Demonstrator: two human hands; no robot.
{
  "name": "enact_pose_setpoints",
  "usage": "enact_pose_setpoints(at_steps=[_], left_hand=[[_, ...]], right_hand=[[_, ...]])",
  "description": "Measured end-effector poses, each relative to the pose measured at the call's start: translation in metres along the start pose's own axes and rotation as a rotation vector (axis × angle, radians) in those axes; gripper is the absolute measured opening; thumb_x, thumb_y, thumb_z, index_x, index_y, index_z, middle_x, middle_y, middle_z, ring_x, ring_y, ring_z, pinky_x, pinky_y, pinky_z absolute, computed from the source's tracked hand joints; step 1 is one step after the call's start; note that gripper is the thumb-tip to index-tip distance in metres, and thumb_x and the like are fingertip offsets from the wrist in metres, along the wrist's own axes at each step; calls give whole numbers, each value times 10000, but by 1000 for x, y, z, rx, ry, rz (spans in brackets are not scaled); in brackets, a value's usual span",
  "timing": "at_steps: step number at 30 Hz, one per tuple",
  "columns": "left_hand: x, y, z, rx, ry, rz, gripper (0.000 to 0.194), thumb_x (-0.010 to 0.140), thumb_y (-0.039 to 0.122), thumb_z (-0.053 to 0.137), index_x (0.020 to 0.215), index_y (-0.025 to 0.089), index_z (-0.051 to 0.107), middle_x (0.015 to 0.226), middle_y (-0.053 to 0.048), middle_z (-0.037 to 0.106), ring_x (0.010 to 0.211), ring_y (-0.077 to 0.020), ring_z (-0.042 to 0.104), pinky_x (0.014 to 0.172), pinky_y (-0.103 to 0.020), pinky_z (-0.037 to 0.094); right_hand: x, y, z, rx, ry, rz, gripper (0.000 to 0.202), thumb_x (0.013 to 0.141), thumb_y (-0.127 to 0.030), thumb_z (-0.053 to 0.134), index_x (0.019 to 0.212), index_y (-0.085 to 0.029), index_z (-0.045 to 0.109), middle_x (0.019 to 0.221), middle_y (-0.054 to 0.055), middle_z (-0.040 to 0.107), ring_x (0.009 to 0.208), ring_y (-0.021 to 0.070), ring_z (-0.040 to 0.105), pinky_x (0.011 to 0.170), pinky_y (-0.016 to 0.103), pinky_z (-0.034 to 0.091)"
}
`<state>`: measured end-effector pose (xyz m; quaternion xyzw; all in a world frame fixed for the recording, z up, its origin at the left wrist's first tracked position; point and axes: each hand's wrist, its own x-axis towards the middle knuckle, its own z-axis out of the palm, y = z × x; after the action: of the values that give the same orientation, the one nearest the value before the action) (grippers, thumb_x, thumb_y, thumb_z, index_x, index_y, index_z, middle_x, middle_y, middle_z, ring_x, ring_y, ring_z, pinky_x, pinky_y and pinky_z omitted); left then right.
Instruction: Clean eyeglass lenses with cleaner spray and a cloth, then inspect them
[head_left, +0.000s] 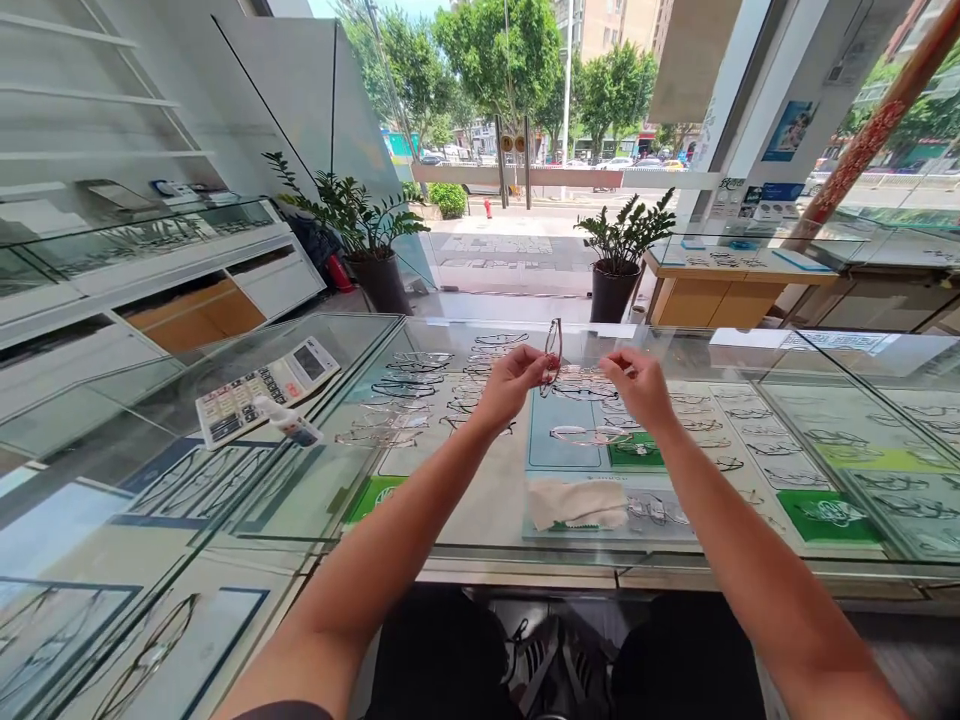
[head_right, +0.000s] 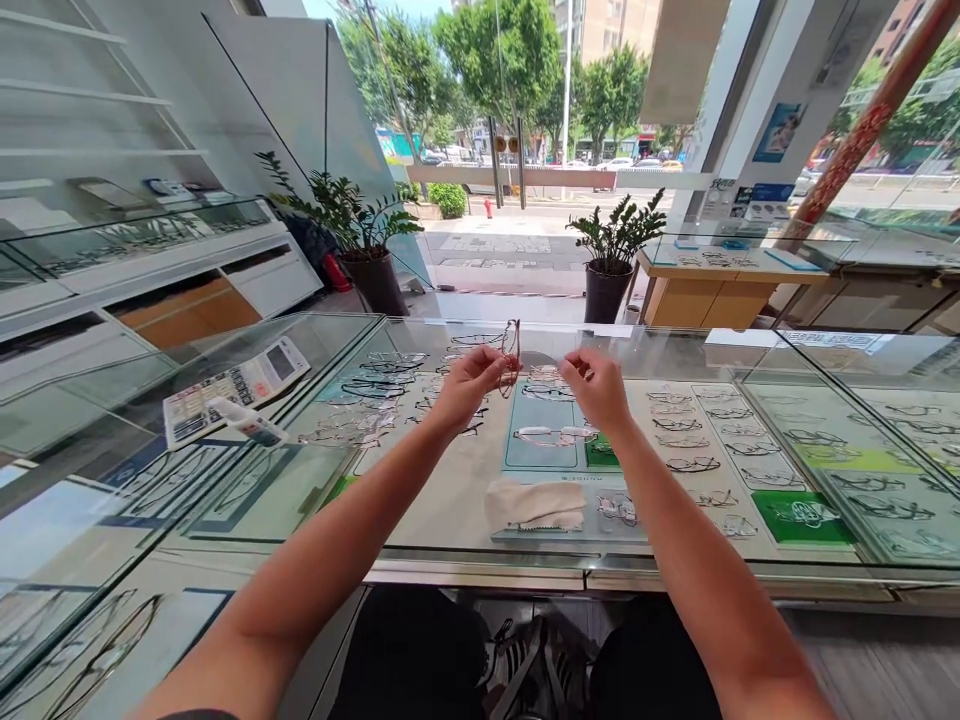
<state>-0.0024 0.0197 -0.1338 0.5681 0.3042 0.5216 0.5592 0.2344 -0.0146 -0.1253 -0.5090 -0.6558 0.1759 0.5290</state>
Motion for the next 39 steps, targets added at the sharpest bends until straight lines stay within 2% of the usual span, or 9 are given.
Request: enact_pose_setpoints(at_steps=[2,4,8,17,28,31,35,37,39], left_hand=[[0,1,2,-21,7,18,558,746,658,911,899,185,658,1061,-91,795,1039,-221,741,940,-399,600],[-2,3,5,-35,25,48,566,743,671,908,898,188,656,1055,-83,791,1026,-212,733,929,-387,602],[-8,6,11,-44,60,105,536,769,657,900,892,193,661,1038,-77,782,1047,-220,727,928,-381,604],[-16,4,17,-36,-11,171,370,886,531,855,927,188,722,1045,-75,775,1000,-202,724,901,-365,614],[-14,0,11,25,-33,181,329,907,508,842,964,197,751,1047,-75,793,1017,-210,742,888,-359,623],[-11,0,8,60,-25,188,348,912,532,829,972,199,747,1066,-83,798,1083,-227,742,918,-370,631],[-7,1,2,78,-23,164,406,892,582,824,967,198,719,1122,-93,794,1128,-246,733,847,-366,666],[-6,2,-1,124,-19,158,421,891,598,813,962,195,710,1129,-97,796,1118,-250,736,812,-360,674],[-5,3,-3,194,-17,163,415,902,597,795,958,194,712,1112,-100,801,1101,-251,741,782,-345,670]], right_hand=[[-3,-22,19,53,-86,-15,287,946,-504,651,871,-245,749,839,37,741,738,205,601,689,331,473],[-5,-36,34,38,-83,-29,254,953,-482,662,926,-249,757,853,34,750,748,201,612,691,329,474],[-7,-38,45,87,-25,-20,218,960,-455,684,941,-246,743,849,23,741,720,186,598,692,329,476],[-21,-30,39,211,-74,-32,221,983,-456,708,959,-244,764,861,20,734,727,179,565,694,330,477],[-19,-28,38,265,-76,-19,227,980,-449,735,924,-231,771,813,15,707,717,168,556,659,315,467],[-17,-28,33,168,-26,-68,207,987,-425,727,912,-235,762,766,-2,694,669,155,543,636,305,451],[-14,-26,21,-41,93,-139,208,1039,-421,660,983,-241,749,639,-35,654,570,149,578,610,304,440],[-11,-25,13,-147,172,-170,215,1068,-411,617,1036,-242,746,626,-35,692,544,153,625,618,309,450],[-8,-23,5,-225,264,-203,217,1079,-403,603,1060,-242,747,715,-4,782,580,169,696,631,316,472]])
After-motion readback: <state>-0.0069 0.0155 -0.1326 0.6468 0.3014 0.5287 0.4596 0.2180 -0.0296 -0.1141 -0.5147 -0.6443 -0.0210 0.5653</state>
